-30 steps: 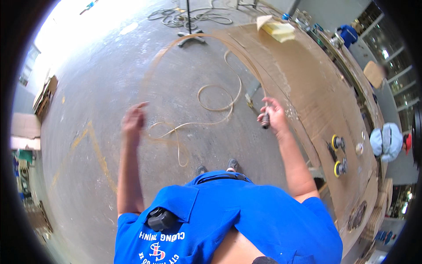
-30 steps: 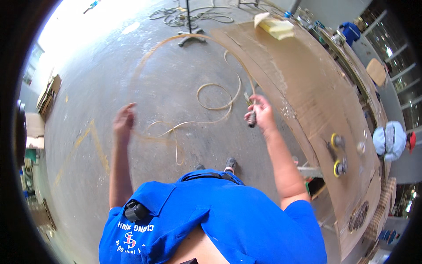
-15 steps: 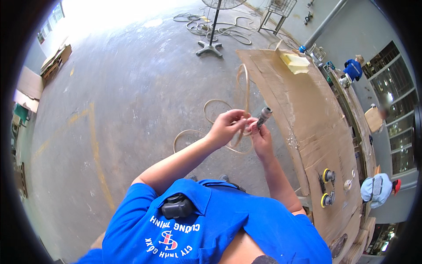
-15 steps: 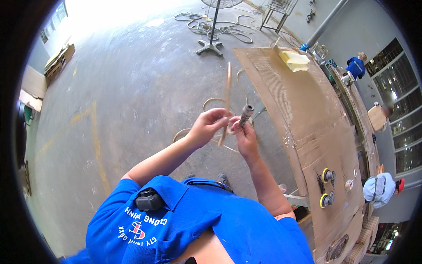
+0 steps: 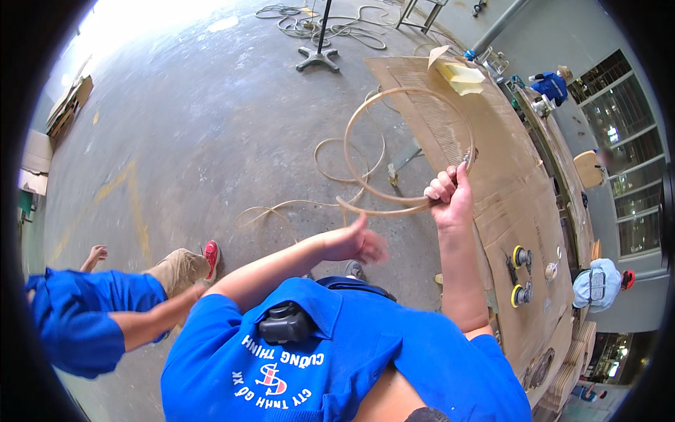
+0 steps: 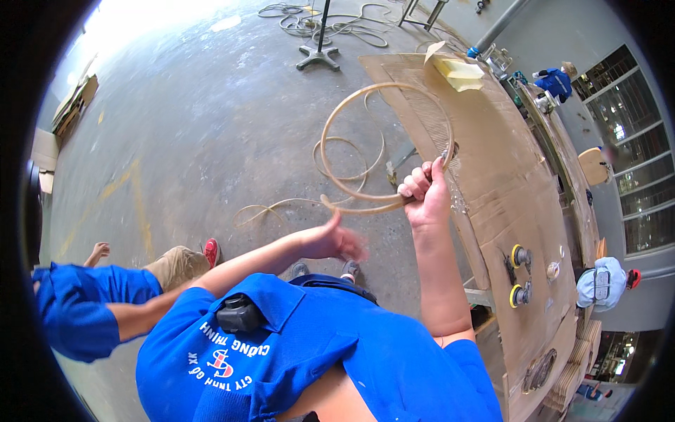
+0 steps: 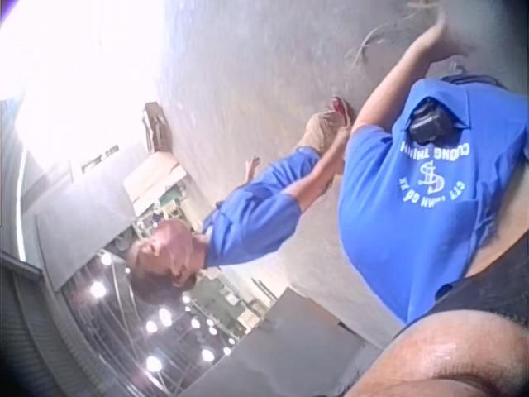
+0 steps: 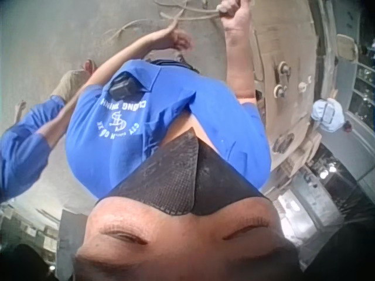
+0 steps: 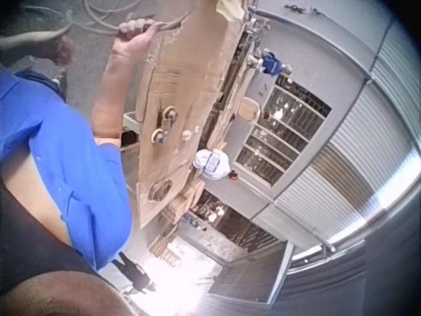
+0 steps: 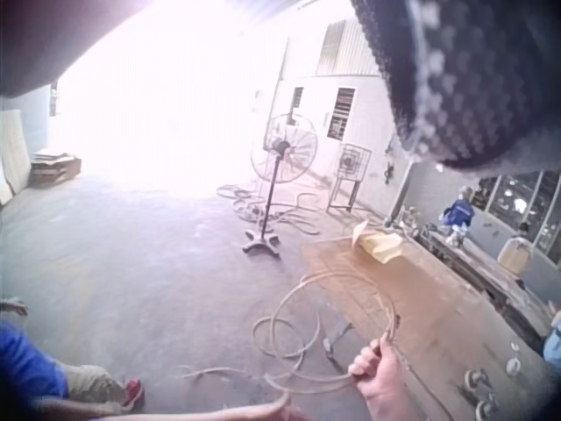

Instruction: The person coils a transparent hose and a dark hose, then connects the transparent hose to a wall-mounted valve. They also handle a handheld sander and place it on a workbench.

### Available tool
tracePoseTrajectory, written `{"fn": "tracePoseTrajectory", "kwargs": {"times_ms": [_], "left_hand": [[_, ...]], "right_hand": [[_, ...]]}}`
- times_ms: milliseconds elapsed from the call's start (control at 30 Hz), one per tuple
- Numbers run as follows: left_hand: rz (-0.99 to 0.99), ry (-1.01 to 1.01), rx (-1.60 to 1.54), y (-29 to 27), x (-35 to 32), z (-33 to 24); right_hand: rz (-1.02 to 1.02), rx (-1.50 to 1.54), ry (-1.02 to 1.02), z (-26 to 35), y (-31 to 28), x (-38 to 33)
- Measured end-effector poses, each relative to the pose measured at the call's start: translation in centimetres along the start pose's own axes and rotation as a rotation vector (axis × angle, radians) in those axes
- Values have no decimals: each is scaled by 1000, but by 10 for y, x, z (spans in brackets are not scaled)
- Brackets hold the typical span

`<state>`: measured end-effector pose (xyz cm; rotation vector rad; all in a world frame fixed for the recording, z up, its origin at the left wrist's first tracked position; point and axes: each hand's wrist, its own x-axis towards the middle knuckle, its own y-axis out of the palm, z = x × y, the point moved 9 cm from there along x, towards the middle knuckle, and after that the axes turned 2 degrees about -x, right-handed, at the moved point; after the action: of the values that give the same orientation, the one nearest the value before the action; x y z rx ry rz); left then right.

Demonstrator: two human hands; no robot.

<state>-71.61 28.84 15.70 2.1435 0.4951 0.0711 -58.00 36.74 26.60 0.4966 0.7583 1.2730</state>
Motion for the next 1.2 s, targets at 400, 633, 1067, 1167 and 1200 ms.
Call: {"fn": "tracePoseTrajectory", "kwargs": {"times_ms": [400, 633, 1067, 1167, 1200], "left_hand": [[-983, 583, -340, -322, -106, -171], [-516, 191, 1010, -132, 24, -208], [-79, 245, 811, 57, 1, -267], [-31, 335, 843, 70, -2, -272], [-73, 341, 872, 68, -1, -274]], "right_hand": [[-430, -525, -243, 137, -172, -137], [159, -1144, 211, 25, -91, -32], [32, -1859, -1222, 68, 142, 25], [-17, -1850, -1270, 78, 161, 23], [-26, -1906, -1249, 78, 166, 25]]}}
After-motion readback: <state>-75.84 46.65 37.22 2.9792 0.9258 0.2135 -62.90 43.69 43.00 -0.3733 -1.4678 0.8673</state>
